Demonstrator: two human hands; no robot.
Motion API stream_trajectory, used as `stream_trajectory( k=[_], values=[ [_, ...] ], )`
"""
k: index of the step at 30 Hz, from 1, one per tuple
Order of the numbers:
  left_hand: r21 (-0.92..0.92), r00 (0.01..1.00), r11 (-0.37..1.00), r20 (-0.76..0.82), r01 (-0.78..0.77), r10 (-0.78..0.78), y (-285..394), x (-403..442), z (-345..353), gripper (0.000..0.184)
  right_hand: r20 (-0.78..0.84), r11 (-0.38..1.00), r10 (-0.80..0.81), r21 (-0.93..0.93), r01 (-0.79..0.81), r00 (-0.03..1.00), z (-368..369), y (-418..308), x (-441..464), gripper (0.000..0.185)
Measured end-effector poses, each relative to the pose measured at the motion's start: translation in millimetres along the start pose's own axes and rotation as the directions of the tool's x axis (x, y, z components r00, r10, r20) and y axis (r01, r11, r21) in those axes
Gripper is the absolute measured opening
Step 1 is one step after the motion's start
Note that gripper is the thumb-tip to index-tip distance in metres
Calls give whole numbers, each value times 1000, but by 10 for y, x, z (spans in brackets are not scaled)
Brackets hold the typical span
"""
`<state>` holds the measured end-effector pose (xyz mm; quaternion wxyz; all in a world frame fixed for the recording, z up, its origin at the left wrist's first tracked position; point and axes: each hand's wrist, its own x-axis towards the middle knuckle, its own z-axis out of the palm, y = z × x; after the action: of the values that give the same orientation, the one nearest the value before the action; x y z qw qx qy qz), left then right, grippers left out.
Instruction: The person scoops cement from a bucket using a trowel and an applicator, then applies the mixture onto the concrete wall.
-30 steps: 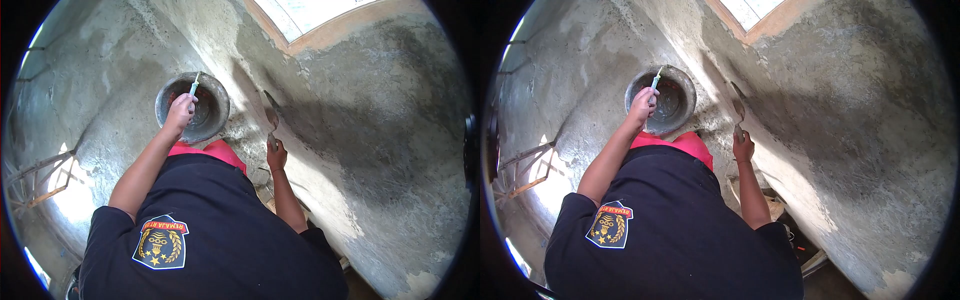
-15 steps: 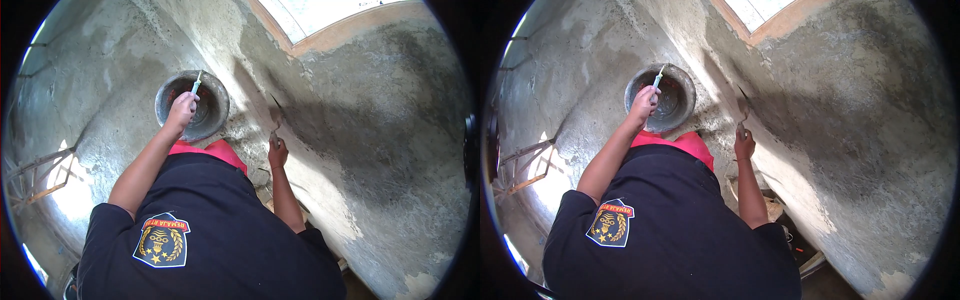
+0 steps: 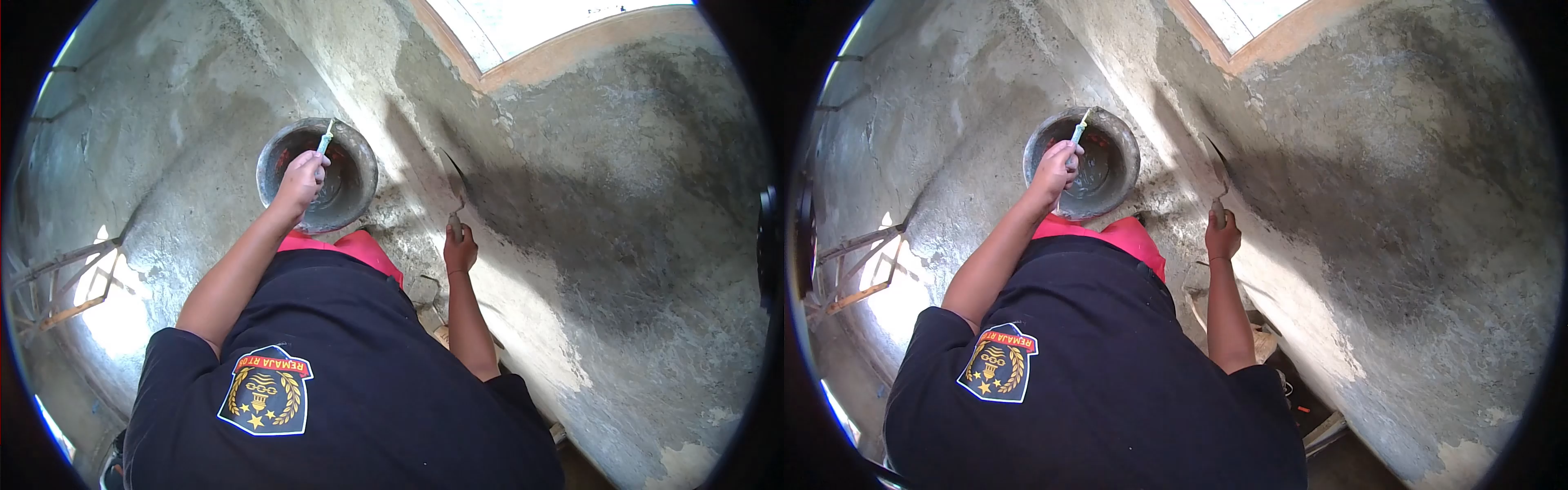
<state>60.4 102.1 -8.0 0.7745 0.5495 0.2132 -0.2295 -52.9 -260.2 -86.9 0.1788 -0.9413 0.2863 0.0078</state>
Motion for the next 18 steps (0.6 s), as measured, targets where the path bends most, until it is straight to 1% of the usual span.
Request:
stream_trajectory(
  k=[1,3,5,6,9,10,11,14,16,18],
  values=[
    [1,1000,1000,2,3,-3,-11,-20,-7,21,0,999,32,9,-32,999,-26,0,3,41],
    [7,1000,1000,5,6,-6,11,-34,-23,20,-36,1000,4,5,-4,999,29,41,-86,40],
    [-20,1000,1000,-7,-7,6,19,-68,-71,21,18,996,86,-1,-86,996,113,76,-246,38],
    [-43,1000,999,-14,-14,13,15,-75,-74,22,21,995,98,33,-99,995,121,31,-336,37],
    [-76,1000,997,-26,6,-8,15,-101,-101,22,57,998,56,-21,-55,997,163,18,-427,38],
    [-73,1000,997,-7,11,-12,11,-104,-117,21,61,1000,2,-19,-1,998,168,13,-403,39],
    [-69,1000,997,-6,16,-16,-1,-110,-123,21,64,1000,7,-19,-6,998,169,14,-369,39],
    [-50,1000,999,-4,6,-7,23,-125,-89,20,35,997,-70,-21,71,997,128,-33,-137,42],
    [-18,1000,1000,-2,-8,8,7,-131,-74,21,31,999,-43,-18,43,999,57,-39,51,42],
    [-12,1000,1000,8,7,-7,-29,-159,-76,21,7,1000,-9,-21,9,1000,-33,-20,35,41]
  ],
)
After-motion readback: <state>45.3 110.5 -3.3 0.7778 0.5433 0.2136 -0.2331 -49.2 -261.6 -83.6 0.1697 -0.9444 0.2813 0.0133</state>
